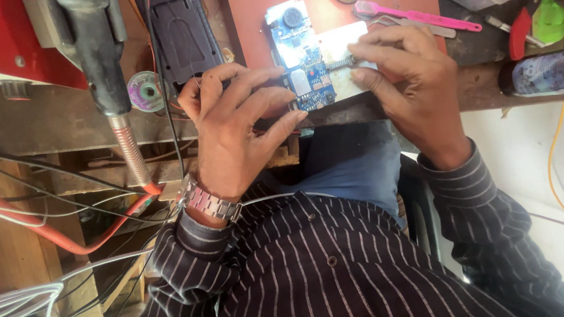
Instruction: The person applies flux to a small cylindrical component, then uses a soldering iron to attach wires to a circuit board and a black plastic housing. They use a multimeter to test the circuit and repeat flux application and soldering steps.
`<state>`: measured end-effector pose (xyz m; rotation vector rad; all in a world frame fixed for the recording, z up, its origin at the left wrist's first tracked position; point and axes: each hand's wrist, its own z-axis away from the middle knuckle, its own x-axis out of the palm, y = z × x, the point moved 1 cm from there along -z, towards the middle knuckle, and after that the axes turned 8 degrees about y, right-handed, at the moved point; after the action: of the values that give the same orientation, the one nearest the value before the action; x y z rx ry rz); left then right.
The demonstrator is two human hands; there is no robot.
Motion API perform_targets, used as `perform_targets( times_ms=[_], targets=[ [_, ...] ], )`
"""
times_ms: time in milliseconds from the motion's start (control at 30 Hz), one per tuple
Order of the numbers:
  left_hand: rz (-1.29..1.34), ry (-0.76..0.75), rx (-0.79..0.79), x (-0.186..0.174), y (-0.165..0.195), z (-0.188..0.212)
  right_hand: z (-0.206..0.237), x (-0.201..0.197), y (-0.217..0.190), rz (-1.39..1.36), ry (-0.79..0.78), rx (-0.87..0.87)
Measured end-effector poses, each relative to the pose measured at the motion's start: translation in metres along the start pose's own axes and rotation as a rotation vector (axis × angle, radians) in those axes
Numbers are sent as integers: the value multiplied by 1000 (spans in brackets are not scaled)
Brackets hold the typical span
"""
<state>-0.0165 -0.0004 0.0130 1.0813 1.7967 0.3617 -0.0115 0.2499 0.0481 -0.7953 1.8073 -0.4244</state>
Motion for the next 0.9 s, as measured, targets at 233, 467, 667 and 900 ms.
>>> perform_targets(
  times_ms=[233, 467, 667, 900],
  targets=[
    [37, -36, 8, -4, -4, 3, 0, 8, 1, -10, -3, 38],
    [39, -35, 12, -1, -8, 4, -1, 7, 2, -95, -2, 115],
    [49, -40, 18, -1, -10, 4, 2, -7, 1, 53, 65, -7],
    [51, -28, 31, -2, -10, 4, 40, -39, 34, 73, 418, -56]
  ],
)
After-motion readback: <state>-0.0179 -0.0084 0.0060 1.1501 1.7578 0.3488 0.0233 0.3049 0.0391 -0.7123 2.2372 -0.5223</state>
